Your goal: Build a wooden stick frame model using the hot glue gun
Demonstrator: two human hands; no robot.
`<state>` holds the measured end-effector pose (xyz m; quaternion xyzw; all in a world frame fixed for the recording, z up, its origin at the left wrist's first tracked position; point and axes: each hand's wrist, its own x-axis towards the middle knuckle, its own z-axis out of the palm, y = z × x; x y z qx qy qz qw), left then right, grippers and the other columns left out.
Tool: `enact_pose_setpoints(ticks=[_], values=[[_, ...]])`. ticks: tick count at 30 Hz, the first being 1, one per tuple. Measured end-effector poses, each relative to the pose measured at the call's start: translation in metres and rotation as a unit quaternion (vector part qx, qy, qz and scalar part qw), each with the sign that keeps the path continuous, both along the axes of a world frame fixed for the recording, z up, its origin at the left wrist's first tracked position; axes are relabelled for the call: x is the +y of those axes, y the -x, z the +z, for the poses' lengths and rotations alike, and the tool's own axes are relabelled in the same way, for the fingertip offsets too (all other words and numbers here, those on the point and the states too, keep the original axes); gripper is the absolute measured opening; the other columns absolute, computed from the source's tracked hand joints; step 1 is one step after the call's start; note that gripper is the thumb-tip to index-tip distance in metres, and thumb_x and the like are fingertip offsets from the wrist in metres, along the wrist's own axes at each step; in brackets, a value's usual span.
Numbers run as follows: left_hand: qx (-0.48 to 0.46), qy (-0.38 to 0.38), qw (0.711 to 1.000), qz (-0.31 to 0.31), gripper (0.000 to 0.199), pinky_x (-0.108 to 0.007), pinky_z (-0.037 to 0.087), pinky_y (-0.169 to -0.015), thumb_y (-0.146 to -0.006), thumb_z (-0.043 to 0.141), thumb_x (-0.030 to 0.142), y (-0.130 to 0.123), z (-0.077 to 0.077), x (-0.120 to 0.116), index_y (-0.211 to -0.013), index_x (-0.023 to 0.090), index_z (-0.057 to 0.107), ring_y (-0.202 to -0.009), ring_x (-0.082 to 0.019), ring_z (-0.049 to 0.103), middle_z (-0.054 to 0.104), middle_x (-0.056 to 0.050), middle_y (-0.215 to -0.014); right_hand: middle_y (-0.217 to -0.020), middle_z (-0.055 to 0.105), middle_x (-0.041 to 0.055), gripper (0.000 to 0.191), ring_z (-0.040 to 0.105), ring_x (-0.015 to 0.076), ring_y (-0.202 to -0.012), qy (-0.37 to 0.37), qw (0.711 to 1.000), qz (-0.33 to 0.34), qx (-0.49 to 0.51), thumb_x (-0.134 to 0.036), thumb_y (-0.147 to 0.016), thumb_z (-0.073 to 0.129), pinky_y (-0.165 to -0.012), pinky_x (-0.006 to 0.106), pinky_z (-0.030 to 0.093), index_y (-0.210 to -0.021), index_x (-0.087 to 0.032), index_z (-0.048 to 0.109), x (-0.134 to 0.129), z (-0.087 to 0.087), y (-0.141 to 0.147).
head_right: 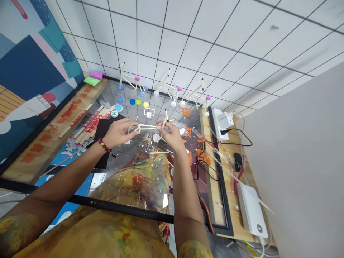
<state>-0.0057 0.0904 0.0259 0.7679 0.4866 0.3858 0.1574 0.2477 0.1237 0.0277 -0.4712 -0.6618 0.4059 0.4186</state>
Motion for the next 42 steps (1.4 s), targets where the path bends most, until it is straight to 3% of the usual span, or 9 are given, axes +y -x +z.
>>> enact_pose_setpoints(ticks=[3, 6, 10, 15, 21, 32, 38, 42], values=[[-0.003, 0.041, 0.999, -0.021, 0.035, -0.024, 0.046, -0.062, -0.082, 0.071, 0.033, -0.003, 0.002, 0.004, -0.115, 0.02, 0.076, -0.064, -0.012, 0.059, 0.075, -0.005, -0.096, -0.107, 0.075, 0.0071, 0.03, 0.066, 0.0272, -0.105, -0.002, 1.0, -0.002, 0.001, -0.053, -0.079, 0.071, -0.101, 0.045, 0.045, -0.081, -0.023, 0.067, -0.001, 0.001, 0.001], [-0.041, 0.056, 0.997, -0.044, 0.029, -0.023, 0.042, -0.057, -0.082, 0.07, 0.032, -0.006, 0.001, 0.01, -0.107, 0.019, 0.078, -0.055, -0.009, 0.049, 0.072, -0.003, -0.087, -0.107, 0.075, 0.0067, 0.028, 0.066, 0.0269, -0.104, -0.008, 1.0, 0.0, -0.007, -0.051, -0.079, 0.07, -0.1, 0.045, 0.046, -0.08, -0.023, 0.067, -0.001, 0.002, 0.001], [-0.075, 0.059, 0.994, -0.052, 0.031, -0.023, 0.044, -0.059, -0.083, 0.069, 0.034, -0.006, 0.0, 0.012, -0.107, 0.018, 0.078, -0.057, -0.009, 0.052, 0.072, -0.005, -0.095, -0.106, 0.075, 0.0069, 0.026, 0.066, 0.027, -0.105, -0.023, 1.0, 0.007, -0.018, -0.049, -0.08, 0.069, -0.102, 0.046, 0.044, -0.082, -0.023, 0.067, 0.0, 0.002, -0.001], [-0.045, 0.021, 0.997, -0.053, 0.033, -0.024, 0.045, -0.062, -0.089, 0.065, 0.037, -0.005, 0.002, 0.01, -0.113, 0.017, 0.077, -0.059, -0.009, 0.054, 0.071, -0.007, -0.099, -0.108, 0.074, 0.0078, 0.025, 0.066, 0.0272, -0.106, -0.03, 0.999, 0.006, -0.02, -0.048, -0.081, 0.068, -0.102, 0.046, 0.044, -0.083, -0.023, 0.068, 0.001, 0.0, -0.003], [-0.041, 0.006, 0.998, -0.056, 0.024, -0.025, 0.048, -0.071, -0.093, 0.06, 0.032, -0.007, 0.003, 0.008, -0.101, 0.02, 0.079, -0.077, -0.015, 0.065, 0.072, -0.006, -0.095, -0.108, 0.074, 0.0078, 0.026, 0.066, 0.0271, -0.107, -0.032, 0.999, 0.005, -0.018, -0.048, -0.08, 0.069, -0.103, 0.046, 0.045, -0.085, -0.023, 0.068, 0.0, 0.001, -0.002], [-0.055, 0.022, 0.997, -0.058, 0.024, -0.028, 0.051, -0.078, -0.093, 0.059, 0.031, -0.01, 0.0, 0.01, -0.097, 0.02, 0.08, -0.084, -0.017, 0.069, 0.075, -0.006, -0.097, -0.112, 0.074, 0.0084, 0.031, 0.065, 0.0284, -0.112, -0.019, 1.0, 0.001, -0.023, -0.048, -0.076, 0.074, -0.107, 0.047, 0.042, -0.093, -0.022, 0.07, -0.001, 0.003, 0.0], [-0.034, 0.058, 0.997, -0.028, 0.03, -0.025, 0.049, -0.065, -0.083, 0.069, 0.032, -0.004, -0.003, 0.013, -0.109, 0.021, 0.078, -0.064, -0.012, 0.06, 0.075, -0.006, -0.102, -0.111, 0.074, 0.0077, 0.031, 0.066, 0.0277, -0.11, -0.014, 1.0, -0.008, -0.014, -0.051, -0.077, 0.073, -0.106, 0.046, 0.044, -0.088, -0.023, 0.07, 0.0, 0.001, -0.001], [0.004, 0.092, 0.996, -0.019, 0.035, -0.025, 0.05, -0.063, -0.075, 0.076, 0.032, 0.004, -0.008, 0.017, -0.108, 0.021, 0.079, -0.069, -0.015, 0.064, 0.077, -0.007, -0.107, -0.11, 0.074, 0.0078, 0.03, 0.066, 0.0277, -0.111, -0.02, 1.0, -0.009, -0.017, -0.05, -0.077, 0.073, -0.106, 0.046, 0.043, -0.089, -0.022, 0.07, 0.001, -0.001, -0.001]])
